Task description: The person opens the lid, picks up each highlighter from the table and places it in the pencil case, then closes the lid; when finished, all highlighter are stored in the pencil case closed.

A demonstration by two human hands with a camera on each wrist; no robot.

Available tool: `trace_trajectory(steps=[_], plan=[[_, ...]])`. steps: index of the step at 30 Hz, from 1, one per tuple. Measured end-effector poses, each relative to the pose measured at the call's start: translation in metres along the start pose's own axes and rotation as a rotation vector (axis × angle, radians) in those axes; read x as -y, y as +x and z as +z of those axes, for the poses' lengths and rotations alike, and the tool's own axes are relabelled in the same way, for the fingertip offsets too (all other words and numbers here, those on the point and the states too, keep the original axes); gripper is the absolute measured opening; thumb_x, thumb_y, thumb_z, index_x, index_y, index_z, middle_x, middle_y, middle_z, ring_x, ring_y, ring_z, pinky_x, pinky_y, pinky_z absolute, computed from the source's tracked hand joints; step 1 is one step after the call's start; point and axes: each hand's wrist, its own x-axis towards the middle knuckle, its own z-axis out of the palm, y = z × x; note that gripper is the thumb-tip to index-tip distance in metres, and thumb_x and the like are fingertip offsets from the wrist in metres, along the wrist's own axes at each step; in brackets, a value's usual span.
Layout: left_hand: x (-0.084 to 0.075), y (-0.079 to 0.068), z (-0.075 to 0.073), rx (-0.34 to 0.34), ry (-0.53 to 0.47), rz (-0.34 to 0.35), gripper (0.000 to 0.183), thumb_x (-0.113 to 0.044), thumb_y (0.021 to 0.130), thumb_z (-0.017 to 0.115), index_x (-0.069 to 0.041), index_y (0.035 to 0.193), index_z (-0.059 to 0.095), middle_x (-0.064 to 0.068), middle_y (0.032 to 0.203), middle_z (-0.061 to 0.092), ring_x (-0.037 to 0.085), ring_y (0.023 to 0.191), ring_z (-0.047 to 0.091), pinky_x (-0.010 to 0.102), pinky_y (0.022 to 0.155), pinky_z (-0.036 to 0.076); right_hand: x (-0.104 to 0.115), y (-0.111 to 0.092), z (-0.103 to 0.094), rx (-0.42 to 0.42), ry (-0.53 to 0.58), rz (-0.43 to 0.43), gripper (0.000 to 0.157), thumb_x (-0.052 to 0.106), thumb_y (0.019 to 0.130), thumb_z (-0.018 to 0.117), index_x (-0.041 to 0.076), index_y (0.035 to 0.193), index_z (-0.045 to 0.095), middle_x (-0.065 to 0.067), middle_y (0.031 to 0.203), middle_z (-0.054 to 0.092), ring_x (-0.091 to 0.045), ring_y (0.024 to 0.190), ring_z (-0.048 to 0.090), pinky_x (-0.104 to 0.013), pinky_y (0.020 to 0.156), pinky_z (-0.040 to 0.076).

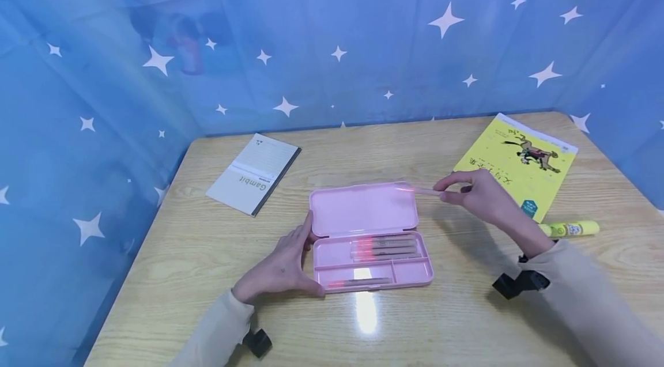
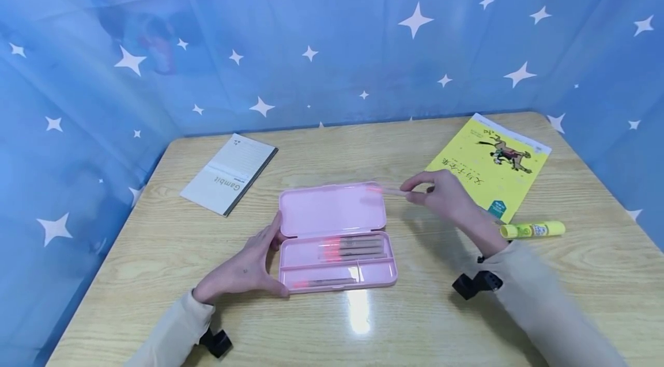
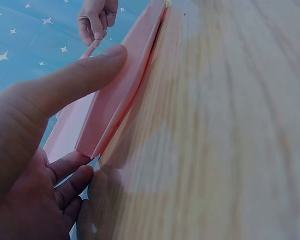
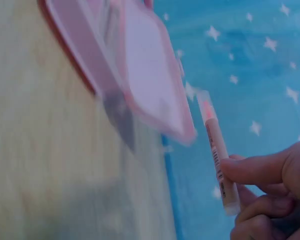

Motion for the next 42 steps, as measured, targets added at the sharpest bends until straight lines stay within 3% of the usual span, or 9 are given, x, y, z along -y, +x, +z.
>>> trace_trajectory(steps=[2,5,10,16,20,26,35,42], plan=[[0.000,0.000,0.000,-0.006,0.006,0.005,0.146,-0.048,0.050,0.089,-0.017,0.152,-0.011,-0.011,0.117,0.044,0.012,0.111,0.038,0.042,0.106,0.018,0.008,-0.002,0.010,0.010,-0.007,-0.053,0.015,0.009,0.086,0.068,0.008,0.101,0.073,-0.014,0.109,0.065,-0.024,0.085,0.061,-0.033,0.068,0.048],[0.000,-0.001,-0.001,-0.011,0.011,0.013,0.146,-0.048,0.050,0.090,-0.016,0.152,-0.010,-0.010,0.115,0.044,0.013,0.108,0.039,0.043,0.104,0.020,0.021,-0.006,0.027,0.043,0.013,-0.123,0.014,0.005,0.083,0.070,0.009,0.097,0.074,-0.008,0.102,0.068,-0.027,0.100,0.059,-0.036,0.077,0.049],[0.001,0.000,-0.001,-0.005,-0.003,0.009,0.147,-0.048,0.049,0.090,-0.018,0.152,-0.011,-0.010,0.115,0.043,0.013,0.108,0.039,0.043,0.103,0.022,0.040,-0.018,0.051,0.124,0.073,-0.168,0.014,0.001,0.082,0.070,0.011,0.091,0.074,0.002,0.094,0.069,-0.020,0.091,0.059,-0.028,0.070,0.045],[0.000,0.000,-0.002,-0.005,-0.002,0.018,0.147,-0.048,0.049,0.090,-0.018,0.152,-0.010,-0.011,0.115,0.044,0.012,0.108,0.039,0.043,0.102,0.023,0.055,-0.030,0.073,0.221,0.160,-0.187,0.017,-0.002,0.079,0.070,0.011,0.089,0.075,0.004,0.088,0.068,-0.015,0.080,0.055,-0.026,0.068,0.044],[-0.001,-0.002,-0.003,0.001,0.001,0.023,0.147,-0.047,0.049,0.090,-0.016,0.152,-0.010,-0.009,0.116,0.044,0.013,0.108,0.039,0.043,0.103,0.021,0.059,-0.031,0.089,0.271,0.194,-0.244,0.020,-0.007,0.076,0.068,0.008,0.086,0.075,0.003,0.083,0.067,-0.013,0.078,0.057,-0.027,0.069,0.047],[-0.001,-0.002,-0.003,0.000,0.025,0.038,0.146,-0.047,0.051,0.090,-0.014,0.151,-0.011,-0.008,0.117,0.044,0.012,0.109,0.040,0.042,0.105,0.019,0.061,-0.031,0.107,0.290,0.182,-0.263,0.014,-0.003,0.076,0.071,0.009,0.082,0.074,0.006,0.079,0.065,-0.009,0.076,0.057,-0.027,0.070,0.047],[-0.003,-0.002,-0.006,0.008,-0.009,0.006,0.147,-0.048,0.049,0.090,-0.020,0.151,-0.012,-0.006,0.121,0.043,0.015,0.112,0.038,0.043,0.104,0.021,0.062,-0.034,0.119,0.273,0.063,-0.317,0.018,0.002,0.075,0.073,0.020,0.080,0.073,0.014,0.076,0.060,-0.004,0.069,0.052,-0.025,0.063,0.042],[-0.001,-0.001,-0.004,0.006,0.003,0.025,0.147,-0.048,0.050,0.090,-0.016,0.151,-0.012,-0.007,0.119,0.044,0.013,0.110,0.039,0.043,0.105,0.019,0.063,-0.036,0.123,0.302,0.092,-0.335,0.018,0.004,0.075,0.077,0.020,0.082,0.072,0.014,0.080,0.061,-0.006,0.075,0.054,-0.025,0.068,0.045]])
